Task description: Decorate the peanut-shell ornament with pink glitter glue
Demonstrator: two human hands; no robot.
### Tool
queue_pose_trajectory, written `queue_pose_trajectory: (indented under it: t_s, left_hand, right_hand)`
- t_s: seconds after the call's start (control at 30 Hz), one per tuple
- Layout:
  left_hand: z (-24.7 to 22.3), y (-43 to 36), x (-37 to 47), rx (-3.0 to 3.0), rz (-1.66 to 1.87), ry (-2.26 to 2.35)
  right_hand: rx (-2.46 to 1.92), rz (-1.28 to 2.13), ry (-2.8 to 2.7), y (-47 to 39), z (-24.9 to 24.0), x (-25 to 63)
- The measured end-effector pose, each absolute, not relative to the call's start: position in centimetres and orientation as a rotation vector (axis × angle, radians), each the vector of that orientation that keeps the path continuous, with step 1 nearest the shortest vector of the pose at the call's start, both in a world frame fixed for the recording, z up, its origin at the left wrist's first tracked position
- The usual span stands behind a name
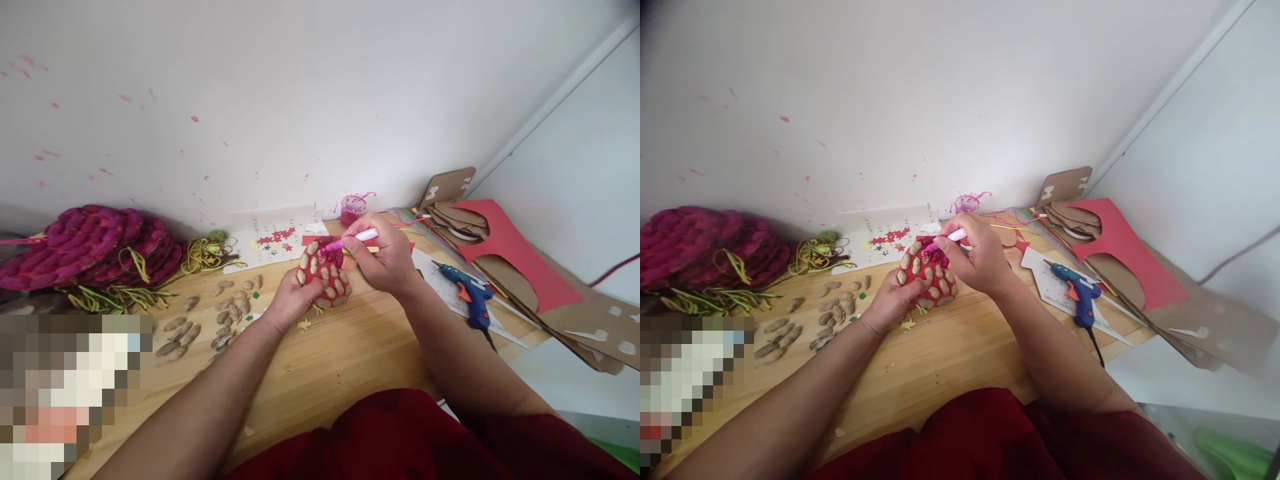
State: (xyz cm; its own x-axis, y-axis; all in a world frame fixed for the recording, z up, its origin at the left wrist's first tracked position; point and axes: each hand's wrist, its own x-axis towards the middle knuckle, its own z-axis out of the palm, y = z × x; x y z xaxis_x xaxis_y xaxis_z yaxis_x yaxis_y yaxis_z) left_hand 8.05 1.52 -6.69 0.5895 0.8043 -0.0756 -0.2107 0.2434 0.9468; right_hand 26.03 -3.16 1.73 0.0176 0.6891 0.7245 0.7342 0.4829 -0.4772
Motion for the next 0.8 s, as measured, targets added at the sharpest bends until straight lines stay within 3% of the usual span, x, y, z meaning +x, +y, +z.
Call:
queue_pose_trajectory:
  t_s: [0.8]
  left_hand:
    - [-6.47,1.47,7.86,1.283,0.743,0.673]
  right_hand:
    - [-1.236,-0.081,-1.799,-3.61,2.49,25.66]
